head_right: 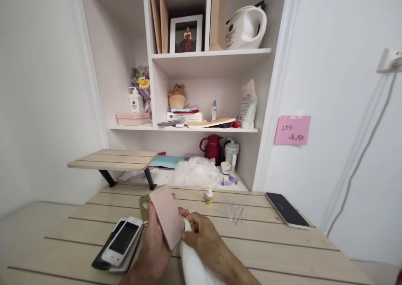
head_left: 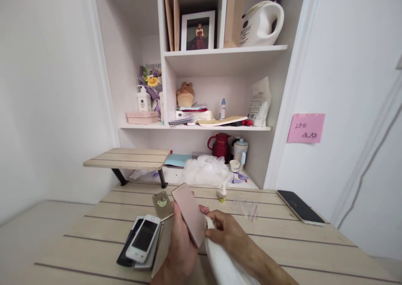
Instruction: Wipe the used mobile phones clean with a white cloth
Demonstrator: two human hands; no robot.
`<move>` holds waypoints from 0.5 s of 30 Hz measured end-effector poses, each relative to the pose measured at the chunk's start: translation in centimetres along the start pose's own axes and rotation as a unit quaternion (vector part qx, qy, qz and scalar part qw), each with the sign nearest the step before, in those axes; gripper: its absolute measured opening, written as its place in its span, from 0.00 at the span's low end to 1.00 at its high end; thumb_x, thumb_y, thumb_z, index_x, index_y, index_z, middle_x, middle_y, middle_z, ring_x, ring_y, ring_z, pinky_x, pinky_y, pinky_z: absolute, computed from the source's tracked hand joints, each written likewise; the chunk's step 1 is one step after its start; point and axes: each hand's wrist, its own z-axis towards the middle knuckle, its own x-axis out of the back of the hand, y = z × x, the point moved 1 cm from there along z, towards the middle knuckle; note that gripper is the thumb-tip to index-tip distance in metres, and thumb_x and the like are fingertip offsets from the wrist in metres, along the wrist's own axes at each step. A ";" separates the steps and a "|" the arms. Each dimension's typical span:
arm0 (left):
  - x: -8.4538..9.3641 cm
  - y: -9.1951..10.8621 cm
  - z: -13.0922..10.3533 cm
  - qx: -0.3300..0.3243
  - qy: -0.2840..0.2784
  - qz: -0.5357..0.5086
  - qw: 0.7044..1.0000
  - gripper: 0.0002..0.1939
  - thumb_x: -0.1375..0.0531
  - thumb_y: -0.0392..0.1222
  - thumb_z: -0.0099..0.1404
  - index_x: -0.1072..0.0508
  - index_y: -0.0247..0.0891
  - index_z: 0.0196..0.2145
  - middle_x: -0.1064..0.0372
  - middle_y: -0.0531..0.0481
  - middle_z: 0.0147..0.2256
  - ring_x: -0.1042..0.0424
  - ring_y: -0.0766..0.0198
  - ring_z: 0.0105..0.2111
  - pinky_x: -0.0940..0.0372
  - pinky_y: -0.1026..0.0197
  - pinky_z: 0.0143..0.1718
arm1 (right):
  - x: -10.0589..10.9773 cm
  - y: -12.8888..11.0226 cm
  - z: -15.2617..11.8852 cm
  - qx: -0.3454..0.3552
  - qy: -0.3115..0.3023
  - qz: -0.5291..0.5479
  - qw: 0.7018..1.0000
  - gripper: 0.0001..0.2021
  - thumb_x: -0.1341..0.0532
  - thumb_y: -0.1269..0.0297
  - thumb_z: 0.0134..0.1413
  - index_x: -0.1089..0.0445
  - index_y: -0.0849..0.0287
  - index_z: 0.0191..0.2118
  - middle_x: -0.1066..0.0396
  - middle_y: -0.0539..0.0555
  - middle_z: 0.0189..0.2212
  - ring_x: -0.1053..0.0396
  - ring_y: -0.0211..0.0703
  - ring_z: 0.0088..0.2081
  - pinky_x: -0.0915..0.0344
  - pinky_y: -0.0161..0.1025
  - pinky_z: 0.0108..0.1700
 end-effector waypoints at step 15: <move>-0.3 0.2 -0.3 -0.035 -0.036 0.020 0.999 0.12 0.39 0.47 0.66 0.28 0.39 0.44 0.25 0.44 0.41 0.26 0.55 0.43 0.31 0.49 0.45 | 1.9 -2.8 -0.3 0.036 0.040 0.088 0.995 0.13 0.35 0.55 0.55 0.20 0.57 0.41 0.21 0.54 0.37 0.27 0.50 0.43 0.35 0.43 0.51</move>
